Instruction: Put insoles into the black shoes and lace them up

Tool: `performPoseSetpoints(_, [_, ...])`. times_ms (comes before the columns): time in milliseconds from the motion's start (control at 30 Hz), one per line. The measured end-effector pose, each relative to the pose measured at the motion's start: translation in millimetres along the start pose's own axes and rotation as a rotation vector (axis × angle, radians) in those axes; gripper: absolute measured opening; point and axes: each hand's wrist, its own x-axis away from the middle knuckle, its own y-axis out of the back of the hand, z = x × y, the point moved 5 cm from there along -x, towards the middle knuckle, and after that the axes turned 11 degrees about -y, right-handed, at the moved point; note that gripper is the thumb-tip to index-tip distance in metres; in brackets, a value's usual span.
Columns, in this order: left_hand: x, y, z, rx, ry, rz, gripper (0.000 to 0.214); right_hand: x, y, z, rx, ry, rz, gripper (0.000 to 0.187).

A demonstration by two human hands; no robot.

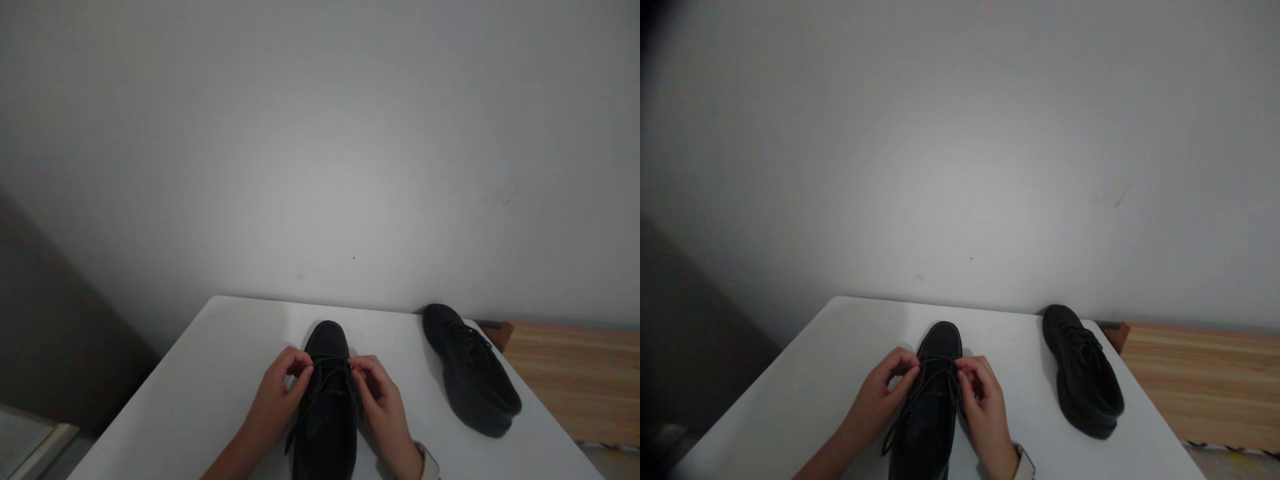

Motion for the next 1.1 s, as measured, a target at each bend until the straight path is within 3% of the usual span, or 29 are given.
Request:
performPoseSetpoints(467, [0.5,-1.6,4.1,0.009,0.014,0.006,0.012,-1.9,-2.9,-0.5,0.005,-0.005,-0.075,0.018])
performPoseSetpoints(1100, [3.7,-2.5,3.3,-0.138,-0.117,0.027,0.014,-8.0,-7.8,-0.6,0.027,0.085,-0.013,0.015])
